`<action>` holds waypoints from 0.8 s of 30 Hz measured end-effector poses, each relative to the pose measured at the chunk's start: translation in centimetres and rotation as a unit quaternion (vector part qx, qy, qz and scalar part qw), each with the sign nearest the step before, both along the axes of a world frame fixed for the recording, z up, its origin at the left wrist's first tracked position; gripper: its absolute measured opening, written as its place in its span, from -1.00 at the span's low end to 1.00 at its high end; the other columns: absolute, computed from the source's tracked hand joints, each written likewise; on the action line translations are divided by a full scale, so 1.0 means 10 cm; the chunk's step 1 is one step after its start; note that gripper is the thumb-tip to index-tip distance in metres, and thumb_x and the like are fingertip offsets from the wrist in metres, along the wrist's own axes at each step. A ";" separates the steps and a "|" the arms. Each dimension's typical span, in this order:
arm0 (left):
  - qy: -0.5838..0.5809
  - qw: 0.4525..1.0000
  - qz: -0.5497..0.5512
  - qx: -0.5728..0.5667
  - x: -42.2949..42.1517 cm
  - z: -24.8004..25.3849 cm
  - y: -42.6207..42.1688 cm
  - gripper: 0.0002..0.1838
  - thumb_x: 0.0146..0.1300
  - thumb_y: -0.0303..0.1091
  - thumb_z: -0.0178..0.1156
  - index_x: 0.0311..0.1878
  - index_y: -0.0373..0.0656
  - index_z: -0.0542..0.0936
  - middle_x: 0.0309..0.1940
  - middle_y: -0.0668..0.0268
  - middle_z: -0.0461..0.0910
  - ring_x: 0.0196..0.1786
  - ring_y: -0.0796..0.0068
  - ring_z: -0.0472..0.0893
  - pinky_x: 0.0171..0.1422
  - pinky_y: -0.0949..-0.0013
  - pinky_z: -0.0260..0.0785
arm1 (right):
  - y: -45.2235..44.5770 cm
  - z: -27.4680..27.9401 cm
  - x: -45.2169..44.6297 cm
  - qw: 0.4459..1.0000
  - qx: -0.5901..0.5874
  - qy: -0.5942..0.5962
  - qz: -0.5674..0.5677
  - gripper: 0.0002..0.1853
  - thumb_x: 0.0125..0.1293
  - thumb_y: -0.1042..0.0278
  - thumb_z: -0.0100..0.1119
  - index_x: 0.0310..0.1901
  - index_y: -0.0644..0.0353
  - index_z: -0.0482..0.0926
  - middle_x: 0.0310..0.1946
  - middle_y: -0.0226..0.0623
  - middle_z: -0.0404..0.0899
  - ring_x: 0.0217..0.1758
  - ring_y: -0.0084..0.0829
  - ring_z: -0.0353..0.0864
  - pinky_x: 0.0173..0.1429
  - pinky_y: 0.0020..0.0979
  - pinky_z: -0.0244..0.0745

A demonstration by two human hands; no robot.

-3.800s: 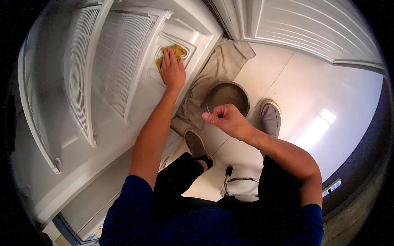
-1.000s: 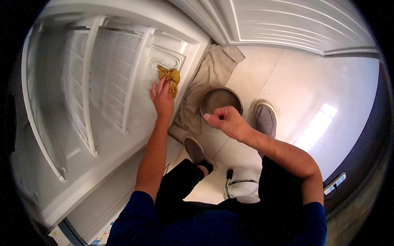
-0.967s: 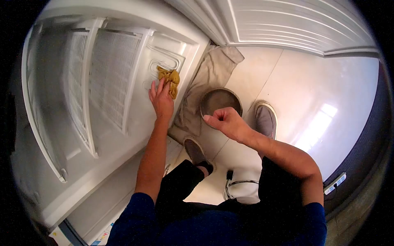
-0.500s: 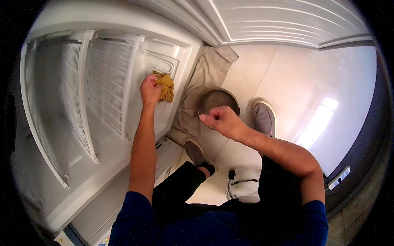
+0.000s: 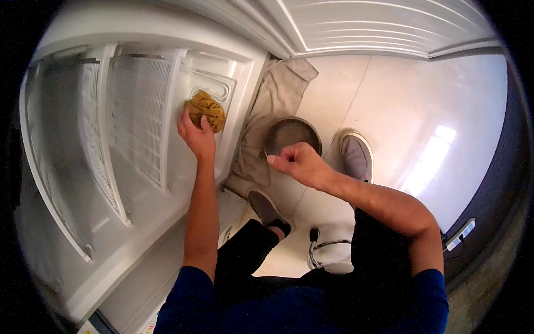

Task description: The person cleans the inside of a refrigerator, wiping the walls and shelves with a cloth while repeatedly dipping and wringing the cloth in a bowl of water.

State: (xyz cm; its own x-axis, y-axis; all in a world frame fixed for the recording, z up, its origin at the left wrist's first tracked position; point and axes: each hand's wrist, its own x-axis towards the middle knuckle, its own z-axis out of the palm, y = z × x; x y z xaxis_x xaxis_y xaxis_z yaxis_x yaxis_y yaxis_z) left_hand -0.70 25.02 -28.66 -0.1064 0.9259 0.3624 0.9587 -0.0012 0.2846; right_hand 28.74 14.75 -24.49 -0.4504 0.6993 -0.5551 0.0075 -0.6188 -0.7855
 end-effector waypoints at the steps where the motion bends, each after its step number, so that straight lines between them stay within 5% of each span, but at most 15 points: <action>1: 0.000 1.000 0.005 0.000 -0.07 -0.16 0.07 -0.55 0.30 -0.44 0.24 0.26 -0.25 0.49 0.28 -0.04 0.42 0.33 -0.04 0.40 0.43 0.02 0.24 | 0.00 0.01 -0.01 1.000 0.000 0.000 0.005 -0.44 0.43 0.03 0.25 -0.63 0.23 0.38 -0.68 -0.53 0.21 -0.54 -0.66 0.14 -0.50 -0.38 0.12; 3: -0.061 0.989 -0.014 -0.131 -0.30 -0.57 0.23 -0.43 0.36 -0.39 0.17 0.41 -0.30 0.35 0.50 -0.11 0.15 0.56 -0.19 0.06 0.63 -0.02 -0.06 | 0.02 0.04 -0.03 1.000 -0.013 -0.014 0.013 -0.45 0.43 0.04 0.25 -0.63 0.22 0.37 -0.68 -0.55 0.21 -0.54 -0.67 0.13 -0.50 -0.39 0.11; 6: -0.026 0.989 -0.054 -0.133 -0.09 -0.71 0.12 -0.45 0.43 -0.37 0.08 0.44 -0.32 0.32 0.55 -0.11 0.07 0.60 -0.22 0.00 0.66 0.00 -0.11 | 0.01 -0.01 -0.05 1.000 -0.015 0.000 0.012 -0.44 0.44 0.04 0.25 -0.63 0.22 0.36 -0.68 -0.56 0.21 -0.54 -0.67 0.12 -0.50 -0.39 0.10; 11: -0.107 0.978 -0.120 -0.131 0.07 -0.55 -0.13 -0.51 0.36 -0.43 0.13 0.36 -0.29 0.44 0.51 0.03 0.22 0.51 -0.11 0.19 0.61 -0.03 -0.05 | 0.00 0.01 -0.03 1.000 -0.008 -0.004 0.010 -0.45 0.46 0.05 0.23 -0.64 0.18 0.35 -0.67 -0.60 0.20 -0.54 -0.70 0.10 -0.50 -0.43 0.07; 13: 0.021 0.982 -0.132 -0.136 0.05 -0.50 -0.16 -0.59 0.32 -0.44 0.18 0.23 -0.21 0.55 0.40 0.16 0.37 0.40 -0.01 0.32 0.55 -0.05 0.02 | -0.01 0.01 -0.04 1.000 -0.003 -0.008 0.012 -0.45 0.48 0.06 0.22 -0.64 0.13 0.34 -0.66 -0.64 0.20 -0.54 -0.72 0.08 -0.50 -0.47 0.03; 16: 0.007 0.977 -0.140 -0.162 -0.06 -0.37 0.01 -0.65 0.29 -0.38 0.25 0.14 -0.16 0.59 0.30 0.25 0.44 0.35 0.04 0.35 0.49 -0.06 0.06 | 0.01 0.01 -0.04 1.000 0.016 -0.007 0.005 -0.45 0.48 0.04 0.22 -0.64 0.14 0.35 -0.66 -0.64 0.20 -0.54 -0.72 0.09 -0.50 -0.46 0.04; 20: 0.057 0.979 -0.104 -0.165 -0.06 -0.29 0.06 -0.55 0.18 -0.40 0.36 0.16 -0.17 0.54 0.23 0.18 0.44 0.31 0.00 0.35 0.45 -0.07 0.10 | 0.03 0.03 -0.02 1.000 -0.006 -0.010 0.014 -0.45 0.46 0.03 0.23 -0.64 0.16 0.37 -0.68 -0.61 0.21 -0.55 -0.71 0.12 -0.50 -0.44 0.08; 24: -0.028 0.989 -0.018 -0.143 0.04 -0.39 0.12 -0.34 0.07 -0.48 0.42 0.28 -0.18 0.42 0.25 0.05 0.40 0.37 -0.07 0.29 0.49 -0.05 0.10 | 0.00 0.03 0.01 1.000 -0.008 -0.005 0.012 -0.45 0.48 0.03 0.21 -0.64 0.11 0.35 -0.67 -0.64 0.20 -0.55 -0.73 0.10 -0.51 -0.47 0.03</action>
